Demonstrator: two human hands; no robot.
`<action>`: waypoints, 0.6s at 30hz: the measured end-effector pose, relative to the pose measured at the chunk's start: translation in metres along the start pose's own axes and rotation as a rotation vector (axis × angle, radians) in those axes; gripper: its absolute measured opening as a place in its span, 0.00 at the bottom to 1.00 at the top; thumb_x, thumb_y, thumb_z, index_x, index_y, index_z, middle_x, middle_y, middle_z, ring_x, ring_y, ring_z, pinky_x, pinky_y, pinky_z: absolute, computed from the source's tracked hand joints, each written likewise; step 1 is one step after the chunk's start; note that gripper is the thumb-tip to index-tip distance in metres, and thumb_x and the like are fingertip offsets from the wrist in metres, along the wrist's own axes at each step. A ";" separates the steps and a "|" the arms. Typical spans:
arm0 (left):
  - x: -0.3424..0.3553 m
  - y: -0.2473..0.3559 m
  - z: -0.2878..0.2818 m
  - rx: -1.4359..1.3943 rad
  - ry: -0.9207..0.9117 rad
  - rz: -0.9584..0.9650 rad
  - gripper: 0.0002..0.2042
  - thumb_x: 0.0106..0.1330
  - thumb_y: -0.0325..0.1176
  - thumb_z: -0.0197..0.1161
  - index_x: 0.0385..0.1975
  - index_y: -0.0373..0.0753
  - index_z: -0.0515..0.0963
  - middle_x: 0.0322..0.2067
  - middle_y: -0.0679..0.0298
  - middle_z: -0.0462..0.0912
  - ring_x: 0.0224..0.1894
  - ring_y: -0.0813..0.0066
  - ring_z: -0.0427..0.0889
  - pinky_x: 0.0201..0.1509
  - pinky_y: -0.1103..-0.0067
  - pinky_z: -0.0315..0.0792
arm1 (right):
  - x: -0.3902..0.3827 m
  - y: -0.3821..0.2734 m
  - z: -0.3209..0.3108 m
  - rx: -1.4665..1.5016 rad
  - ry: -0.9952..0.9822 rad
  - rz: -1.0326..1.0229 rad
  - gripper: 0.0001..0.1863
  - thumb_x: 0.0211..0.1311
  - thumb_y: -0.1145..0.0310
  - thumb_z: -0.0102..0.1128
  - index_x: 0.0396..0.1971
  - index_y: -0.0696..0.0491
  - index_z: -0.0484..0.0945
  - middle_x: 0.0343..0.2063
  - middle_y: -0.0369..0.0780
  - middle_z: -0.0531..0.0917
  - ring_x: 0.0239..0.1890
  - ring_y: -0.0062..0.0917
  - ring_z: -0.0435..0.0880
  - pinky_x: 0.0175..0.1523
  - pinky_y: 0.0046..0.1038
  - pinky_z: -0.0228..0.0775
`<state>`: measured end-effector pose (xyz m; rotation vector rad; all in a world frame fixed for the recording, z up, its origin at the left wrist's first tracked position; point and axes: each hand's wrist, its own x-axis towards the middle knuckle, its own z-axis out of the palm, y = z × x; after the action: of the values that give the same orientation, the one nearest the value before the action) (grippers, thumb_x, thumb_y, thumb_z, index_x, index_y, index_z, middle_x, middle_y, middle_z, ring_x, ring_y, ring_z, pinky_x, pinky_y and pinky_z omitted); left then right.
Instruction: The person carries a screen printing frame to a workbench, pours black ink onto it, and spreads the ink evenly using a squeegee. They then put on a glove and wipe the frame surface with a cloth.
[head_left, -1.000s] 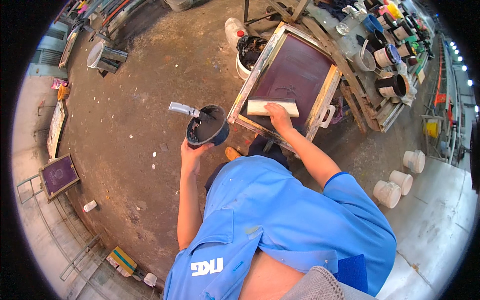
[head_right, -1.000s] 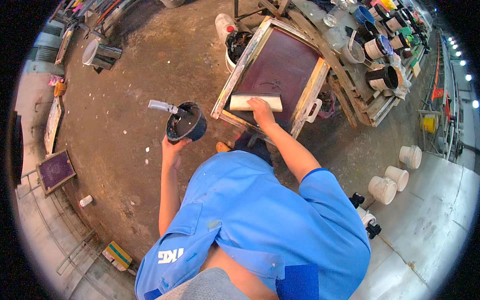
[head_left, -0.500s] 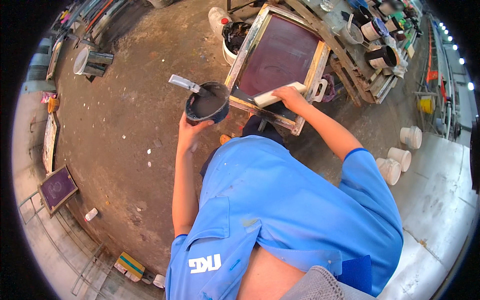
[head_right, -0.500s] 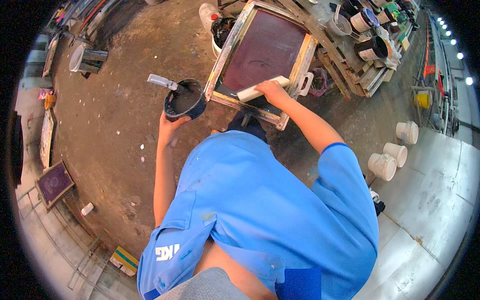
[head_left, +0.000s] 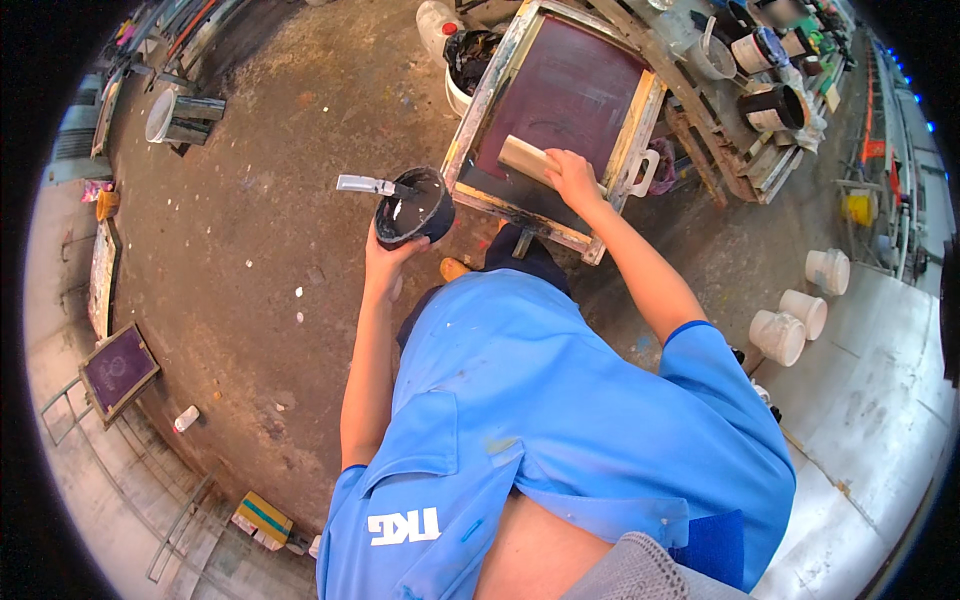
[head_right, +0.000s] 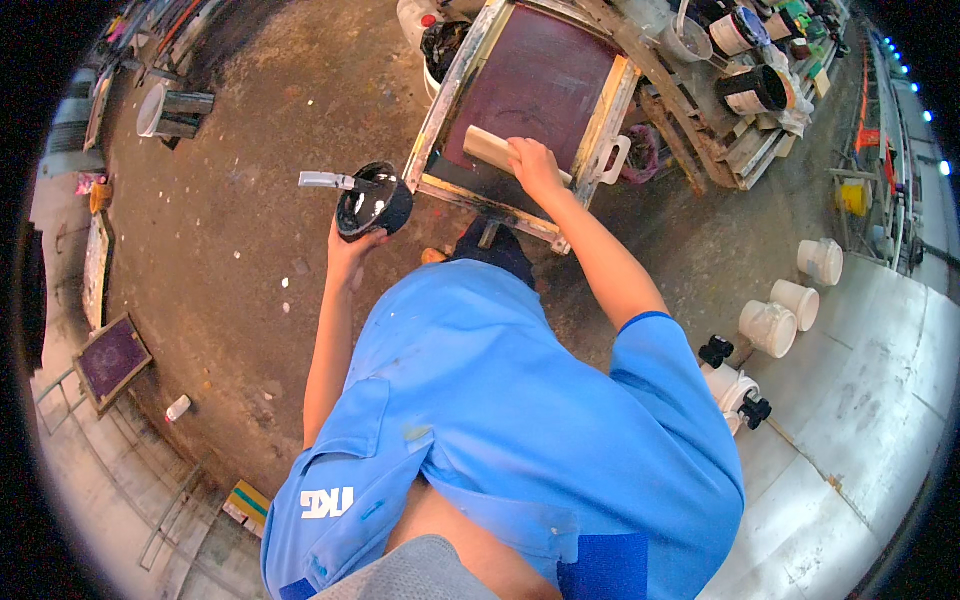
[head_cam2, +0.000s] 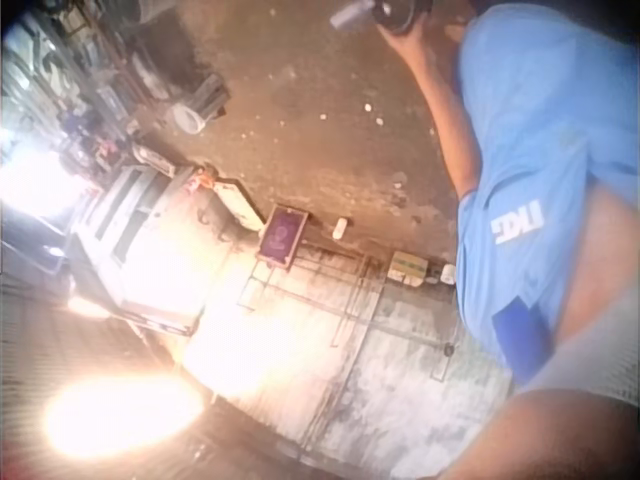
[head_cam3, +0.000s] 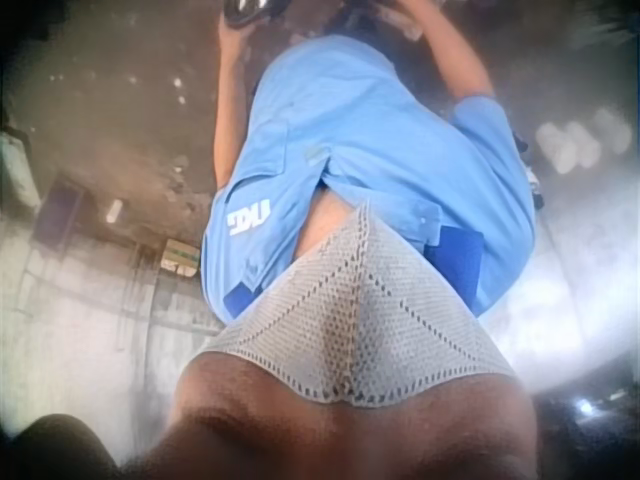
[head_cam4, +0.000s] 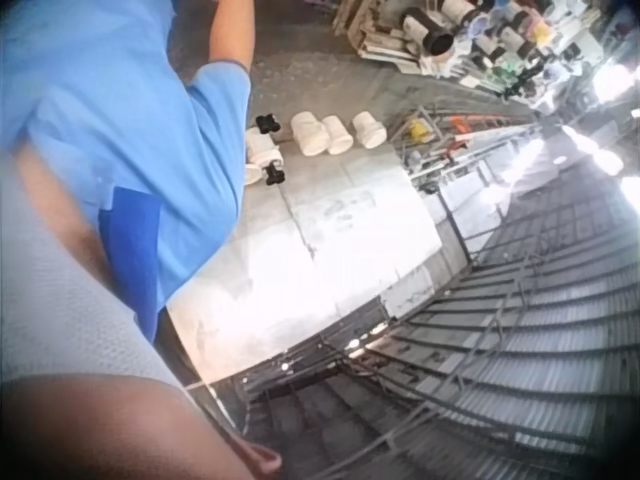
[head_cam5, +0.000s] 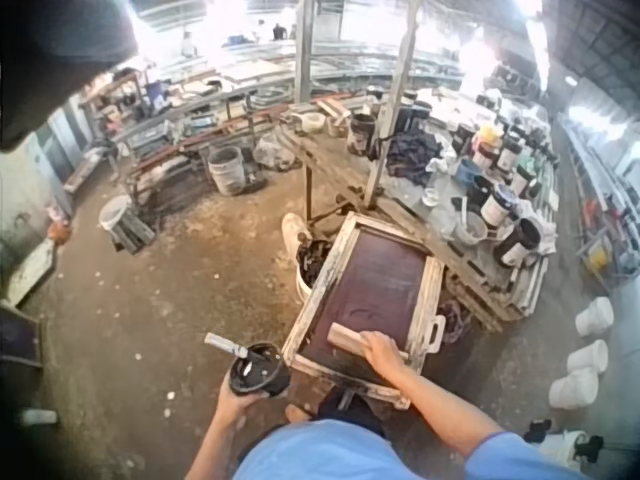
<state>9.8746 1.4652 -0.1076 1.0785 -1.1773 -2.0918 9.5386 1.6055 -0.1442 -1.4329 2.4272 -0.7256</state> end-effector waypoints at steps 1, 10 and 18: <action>-0.001 0.000 0.000 -0.004 0.009 -0.022 0.36 0.47 0.16 0.71 0.59 0.38 0.65 0.52 0.59 0.76 0.51 0.64 0.79 0.45 0.70 0.82 | 0.006 0.001 0.002 0.010 -0.015 0.020 0.19 0.52 0.69 0.66 0.46 0.54 0.79 0.37 0.48 0.82 0.43 0.46 0.81 0.48 0.41 0.73; -0.006 -0.008 0.011 0.013 0.093 -0.042 0.34 0.46 0.16 0.71 0.57 0.37 0.66 0.49 0.59 0.77 0.47 0.66 0.81 0.45 0.70 0.82 | 0.055 0.018 0.026 0.108 -0.227 0.078 0.23 0.48 0.64 0.72 0.46 0.53 0.81 0.40 0.48 0.84 0.45 0.42 0.83 0.50 0.37 0.74; -0.002 -0.023 0.005 0.104 0.076 -0.010 0.38 0.42 0.17 0.74 0.57 0.38 0.65 0.51 0.60 0.76 0.54 0.67 0.76 0.55 0.71 0.76 | 0.091 0.046 0.057 0.187 -0.641 0.043 0.23 0.48 0.63 0.74 0.45 0.55 0.81 0.36 0.41 0.86 0.40 0.25 0.83 0.46 0.29 0.73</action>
<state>9.8710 1.4806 -0.1254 1.2029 -1.2573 -1.9978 9.4836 1.5280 -0.2124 -1.2831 1.8391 -0.3852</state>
